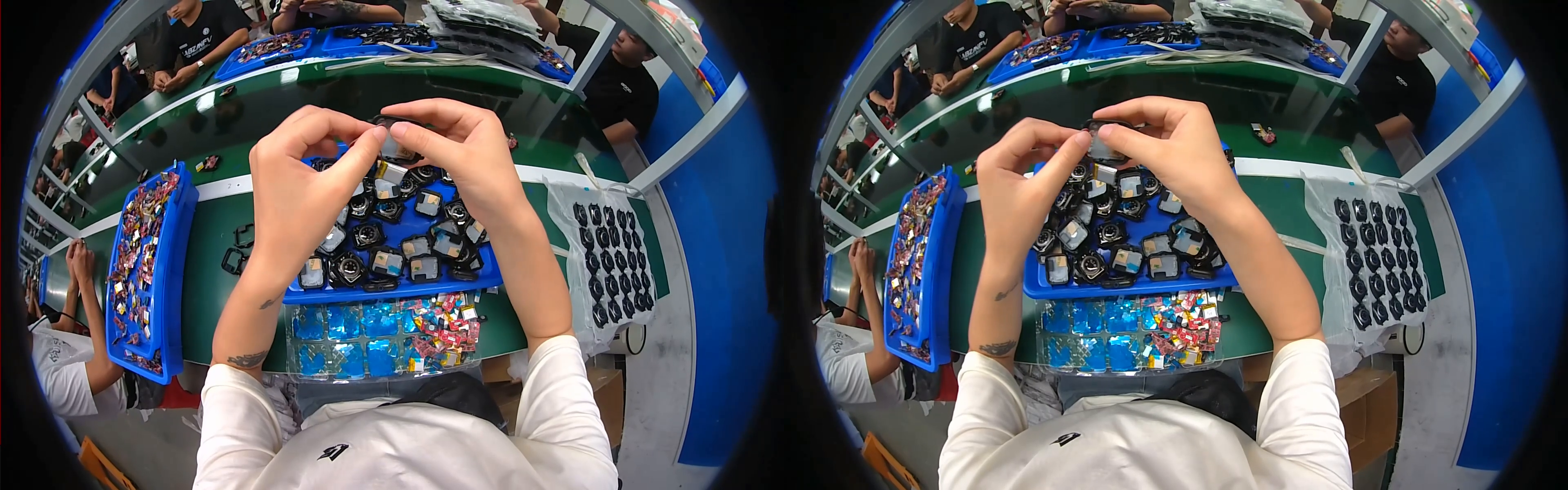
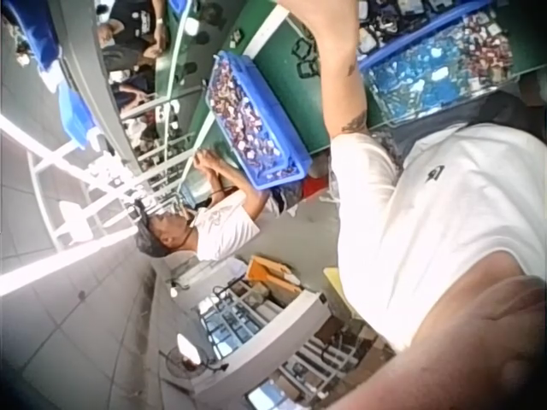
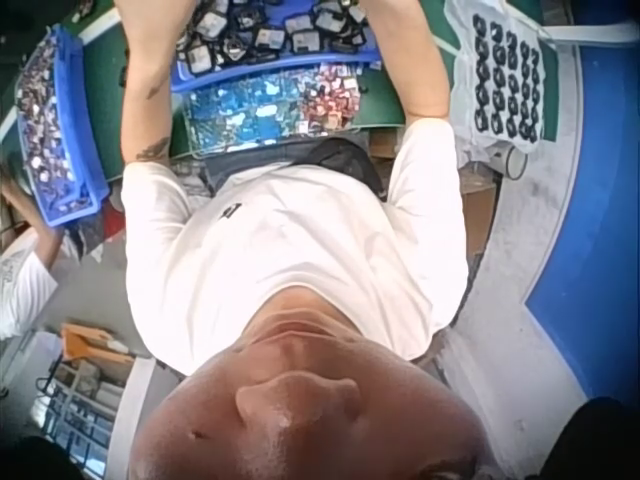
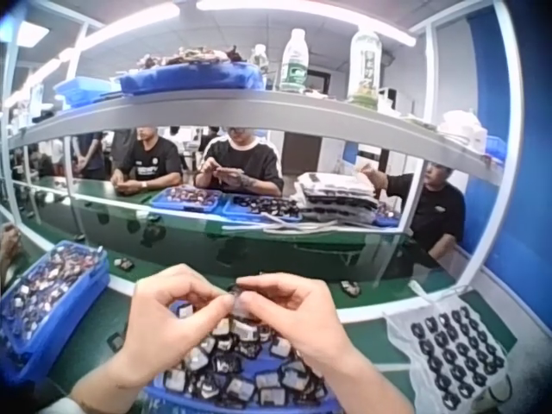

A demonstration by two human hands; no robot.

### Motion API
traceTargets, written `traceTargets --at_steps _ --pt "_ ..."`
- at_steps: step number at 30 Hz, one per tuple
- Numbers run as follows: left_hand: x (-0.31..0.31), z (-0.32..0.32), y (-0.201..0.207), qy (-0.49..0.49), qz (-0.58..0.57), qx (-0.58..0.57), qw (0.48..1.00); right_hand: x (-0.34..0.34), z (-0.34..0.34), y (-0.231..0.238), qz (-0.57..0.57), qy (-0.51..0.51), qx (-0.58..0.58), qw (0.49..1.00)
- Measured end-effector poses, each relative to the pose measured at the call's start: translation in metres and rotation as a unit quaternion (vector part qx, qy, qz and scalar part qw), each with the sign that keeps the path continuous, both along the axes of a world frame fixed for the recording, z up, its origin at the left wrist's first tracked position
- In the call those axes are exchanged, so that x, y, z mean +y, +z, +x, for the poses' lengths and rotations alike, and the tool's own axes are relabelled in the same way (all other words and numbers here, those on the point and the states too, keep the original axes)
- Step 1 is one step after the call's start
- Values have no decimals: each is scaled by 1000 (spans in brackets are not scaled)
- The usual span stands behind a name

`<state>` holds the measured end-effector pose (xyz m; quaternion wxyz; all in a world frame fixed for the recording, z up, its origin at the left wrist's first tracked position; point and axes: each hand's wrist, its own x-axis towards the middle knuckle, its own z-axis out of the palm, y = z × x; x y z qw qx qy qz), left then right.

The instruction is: Assembling small electronic components and batteries into smartwatch frames on an assembly line.

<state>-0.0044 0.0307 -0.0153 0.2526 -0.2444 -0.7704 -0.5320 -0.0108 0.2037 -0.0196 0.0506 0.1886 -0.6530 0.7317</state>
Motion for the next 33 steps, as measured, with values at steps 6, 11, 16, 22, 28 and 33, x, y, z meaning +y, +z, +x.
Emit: traceTargets --at_steps 6,11,16,22,28,33 --pt "0 0 1 -137 110 -155 972 1 -2 -4 -25 -34 75 996" --pt "0 -2 -1 -172 162 -197 951 -5 6 0 3 -106 141 984" --pt "-1 -2 1 -122 154 -154 968 2 7 5 18 -58 155 986" --pt "-2 -6 2 -130 106 -140 976 3 8 6 33 -48 128 990" --pt "-6 -10 0 -151 93 -196 964 1 7 2 29 -35 107 993" --pt "-11 -13 3 -164 79 -208 961 2 8 7 66 -17 120 990"
